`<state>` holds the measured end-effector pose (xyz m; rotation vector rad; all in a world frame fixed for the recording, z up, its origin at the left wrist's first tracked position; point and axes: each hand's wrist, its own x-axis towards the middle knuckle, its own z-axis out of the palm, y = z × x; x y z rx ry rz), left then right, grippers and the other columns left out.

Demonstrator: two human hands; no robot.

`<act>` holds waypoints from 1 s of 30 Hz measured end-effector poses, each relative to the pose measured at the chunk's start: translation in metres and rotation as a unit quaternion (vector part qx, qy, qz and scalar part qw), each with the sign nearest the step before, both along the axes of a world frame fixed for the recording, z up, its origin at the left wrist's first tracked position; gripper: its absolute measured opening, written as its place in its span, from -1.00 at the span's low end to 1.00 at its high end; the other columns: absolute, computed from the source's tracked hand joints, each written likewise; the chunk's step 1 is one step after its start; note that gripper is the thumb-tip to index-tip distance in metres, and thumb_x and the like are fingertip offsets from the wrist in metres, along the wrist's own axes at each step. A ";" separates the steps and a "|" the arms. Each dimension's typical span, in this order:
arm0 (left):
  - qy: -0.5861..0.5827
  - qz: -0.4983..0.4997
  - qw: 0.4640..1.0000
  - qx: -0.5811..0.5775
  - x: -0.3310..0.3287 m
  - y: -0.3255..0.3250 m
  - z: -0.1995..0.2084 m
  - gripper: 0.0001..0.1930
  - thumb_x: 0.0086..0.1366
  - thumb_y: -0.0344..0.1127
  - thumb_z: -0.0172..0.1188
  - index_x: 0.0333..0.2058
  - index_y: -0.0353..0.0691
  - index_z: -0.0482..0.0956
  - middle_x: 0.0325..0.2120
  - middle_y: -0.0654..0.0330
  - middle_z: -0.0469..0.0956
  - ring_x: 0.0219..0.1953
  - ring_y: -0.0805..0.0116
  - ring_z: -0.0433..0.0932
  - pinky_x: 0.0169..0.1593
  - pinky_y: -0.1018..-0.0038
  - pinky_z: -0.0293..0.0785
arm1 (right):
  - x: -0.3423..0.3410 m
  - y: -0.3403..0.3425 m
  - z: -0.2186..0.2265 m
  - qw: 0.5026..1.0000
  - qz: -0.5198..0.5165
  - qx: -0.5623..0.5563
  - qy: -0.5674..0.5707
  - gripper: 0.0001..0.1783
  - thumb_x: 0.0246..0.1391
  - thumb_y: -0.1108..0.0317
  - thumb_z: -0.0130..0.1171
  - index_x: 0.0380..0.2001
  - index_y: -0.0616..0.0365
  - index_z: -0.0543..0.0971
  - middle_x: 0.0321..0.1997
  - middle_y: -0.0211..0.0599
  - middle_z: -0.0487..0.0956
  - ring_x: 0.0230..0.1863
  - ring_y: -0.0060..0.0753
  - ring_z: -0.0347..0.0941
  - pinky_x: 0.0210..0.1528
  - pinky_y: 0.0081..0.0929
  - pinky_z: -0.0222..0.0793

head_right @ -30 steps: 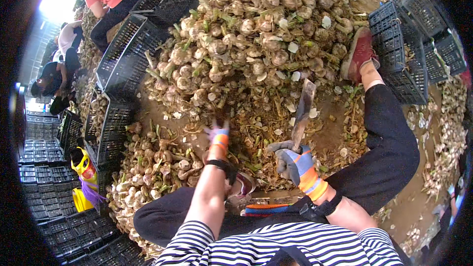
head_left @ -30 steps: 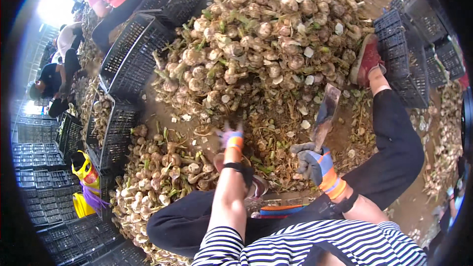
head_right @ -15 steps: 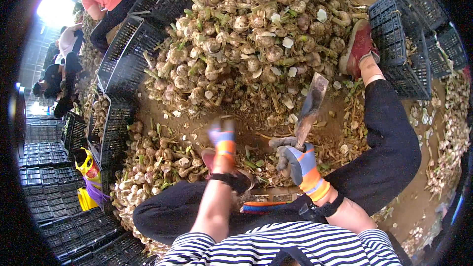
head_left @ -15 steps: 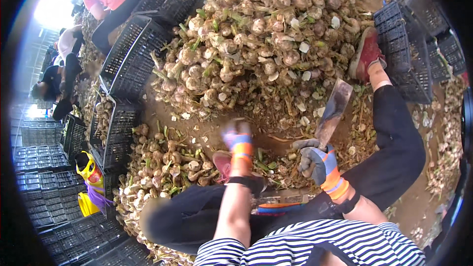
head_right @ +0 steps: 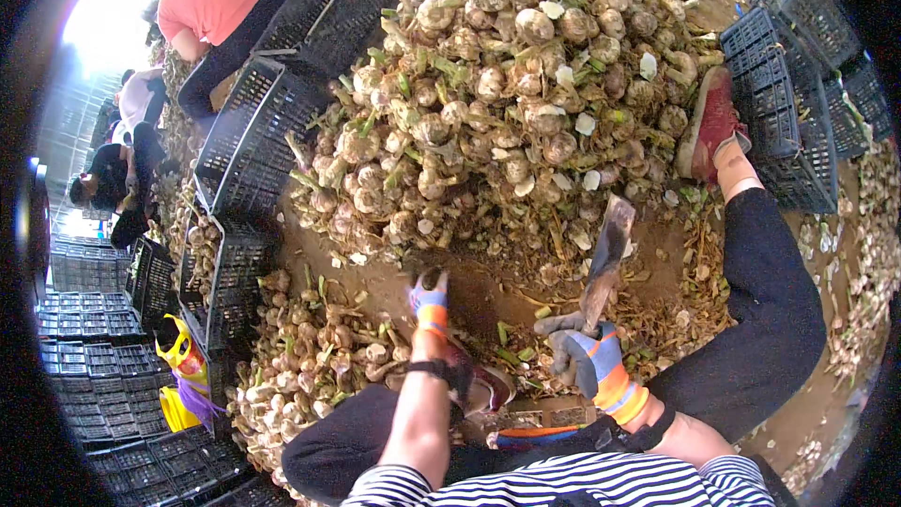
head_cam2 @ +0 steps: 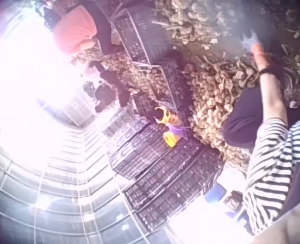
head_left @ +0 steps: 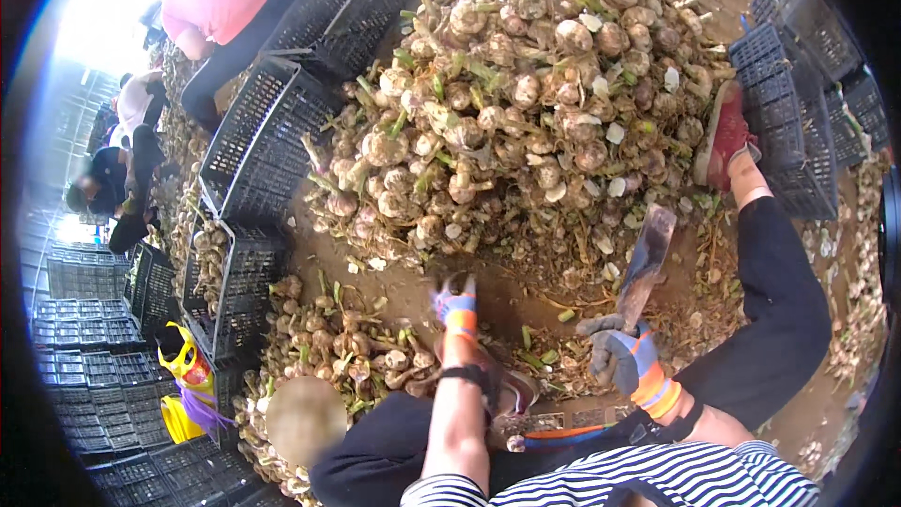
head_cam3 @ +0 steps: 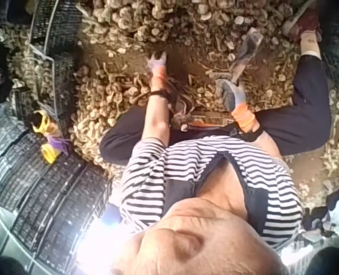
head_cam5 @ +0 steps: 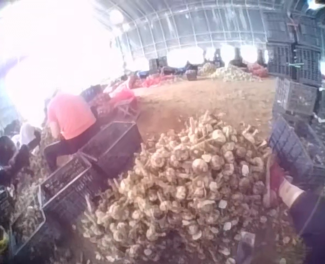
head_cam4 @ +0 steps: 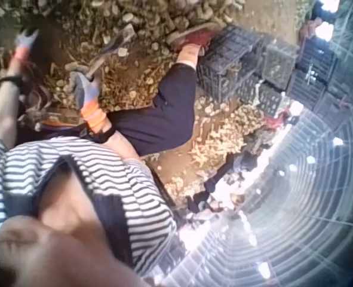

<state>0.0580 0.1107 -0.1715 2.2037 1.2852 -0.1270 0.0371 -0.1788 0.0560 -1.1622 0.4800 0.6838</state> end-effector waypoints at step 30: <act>0.038 -0.313 0.948 0.041 -0.029 -0.044 0.011 -0.42 -0.05 -0.13 0.21 0.04 0.03 0.40 0.08 -0.14 0.26 0.16 -0.05 0.20 0.18 0.23 0.20 | -0.027 -0.023 -0.003 0.993 0.006 0.041 -0.107 -0.82 -0.03 0.41 0.08 -0.35 0.24 0.58 -0.72 -0.45 0.46 -0.78 -0.65 0.33 -0.79 -0.70 0.17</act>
